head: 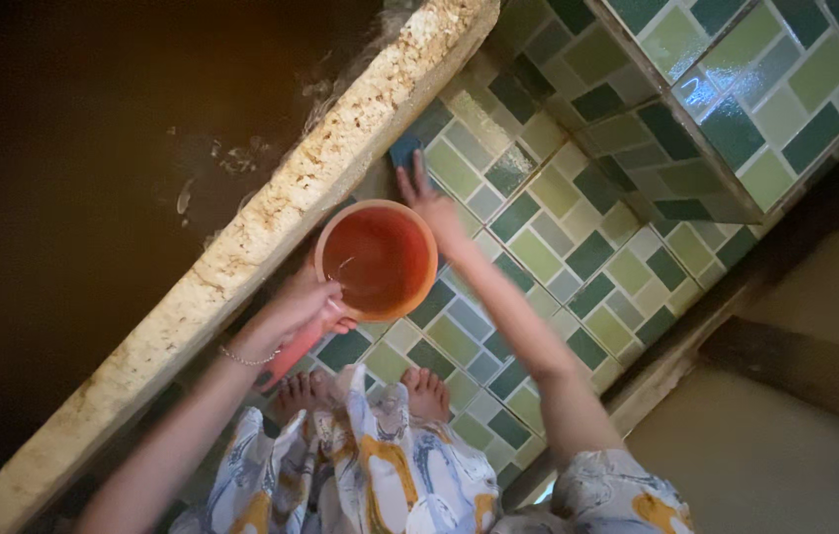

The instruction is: The person scrubs green and white tiled walls with a blue sponge, repeatedly scooping water from a large basin with an orange scoop and pouring it onto the tiles to rinse the surface.

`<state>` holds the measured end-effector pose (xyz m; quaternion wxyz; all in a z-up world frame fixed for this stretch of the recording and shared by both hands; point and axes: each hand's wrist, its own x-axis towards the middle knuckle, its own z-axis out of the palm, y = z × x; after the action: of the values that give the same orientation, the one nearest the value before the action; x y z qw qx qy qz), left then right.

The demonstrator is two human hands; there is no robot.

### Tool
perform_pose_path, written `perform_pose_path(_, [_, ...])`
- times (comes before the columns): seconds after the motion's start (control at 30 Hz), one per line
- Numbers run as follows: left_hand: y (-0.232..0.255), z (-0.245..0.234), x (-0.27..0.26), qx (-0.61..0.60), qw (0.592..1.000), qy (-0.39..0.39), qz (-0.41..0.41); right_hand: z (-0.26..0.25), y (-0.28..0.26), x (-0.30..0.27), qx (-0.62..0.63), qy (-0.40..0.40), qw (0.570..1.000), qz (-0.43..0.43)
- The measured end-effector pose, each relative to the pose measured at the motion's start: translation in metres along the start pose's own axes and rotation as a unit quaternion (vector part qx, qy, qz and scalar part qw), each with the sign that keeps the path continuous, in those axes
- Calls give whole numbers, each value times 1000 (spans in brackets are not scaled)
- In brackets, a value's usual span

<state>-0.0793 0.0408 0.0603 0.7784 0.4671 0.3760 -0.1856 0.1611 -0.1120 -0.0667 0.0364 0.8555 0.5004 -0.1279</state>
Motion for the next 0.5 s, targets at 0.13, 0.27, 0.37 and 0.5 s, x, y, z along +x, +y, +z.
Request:
perform_pose_path(0.13, [-11,-6,3,-30,999,-16,-31,-25,79,6,56,125,989,-59])
perform_pose_path(0.27, [-6,0,1,-13,1000,12,6,-32,159,56,58,223,972,50])
perform_pose_path(0.37, [2,7,-4,-13,1000,21,-10,-14,176,85,45,193,976,89])
perform_pose_path(0.5, [21,16,-10,10,999,31,11,11,116,67,-154,145,973,95])
